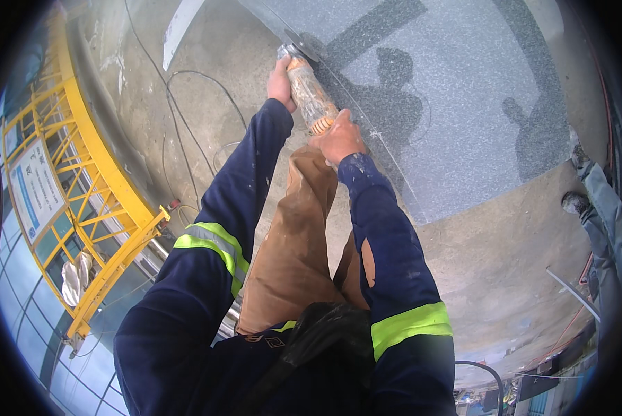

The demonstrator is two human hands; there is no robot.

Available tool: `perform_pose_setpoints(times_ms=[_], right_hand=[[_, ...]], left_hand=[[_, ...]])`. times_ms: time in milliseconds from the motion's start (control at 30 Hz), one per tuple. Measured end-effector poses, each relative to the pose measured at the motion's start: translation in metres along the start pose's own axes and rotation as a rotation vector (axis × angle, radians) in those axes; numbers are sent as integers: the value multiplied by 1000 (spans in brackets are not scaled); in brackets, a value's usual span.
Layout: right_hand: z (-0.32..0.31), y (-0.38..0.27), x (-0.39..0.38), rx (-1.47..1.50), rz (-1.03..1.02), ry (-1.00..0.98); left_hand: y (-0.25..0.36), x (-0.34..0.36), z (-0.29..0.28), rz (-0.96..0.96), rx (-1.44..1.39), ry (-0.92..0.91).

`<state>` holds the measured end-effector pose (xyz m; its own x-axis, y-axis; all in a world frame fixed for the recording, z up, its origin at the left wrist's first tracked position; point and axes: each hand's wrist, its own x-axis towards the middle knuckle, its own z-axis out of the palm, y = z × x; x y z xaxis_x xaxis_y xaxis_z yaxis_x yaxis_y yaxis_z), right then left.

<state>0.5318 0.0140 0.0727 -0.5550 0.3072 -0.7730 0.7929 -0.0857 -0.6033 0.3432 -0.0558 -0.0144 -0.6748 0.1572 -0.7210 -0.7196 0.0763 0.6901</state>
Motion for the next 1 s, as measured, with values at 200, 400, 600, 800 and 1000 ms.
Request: perform_pose_setpoints(times_ms=[200,400,600,800,1000], right_hand=[[-10,-6,-8,41,102,-101],[-13,-6,-14,64,100,-104],[-4,2,-11,46,18,-24],[-4,-15,9,42,27,-56],[-1,-43,31,2,16,-64]], left_hand=[[-2,-5,0,-20,-7,-16],[-6,-8,0,-4,16,8],[-8,-2,-3,-32,20,-2],[10,20,-4,-45,15,-83],[31,49,-6,-38,49,-103]])
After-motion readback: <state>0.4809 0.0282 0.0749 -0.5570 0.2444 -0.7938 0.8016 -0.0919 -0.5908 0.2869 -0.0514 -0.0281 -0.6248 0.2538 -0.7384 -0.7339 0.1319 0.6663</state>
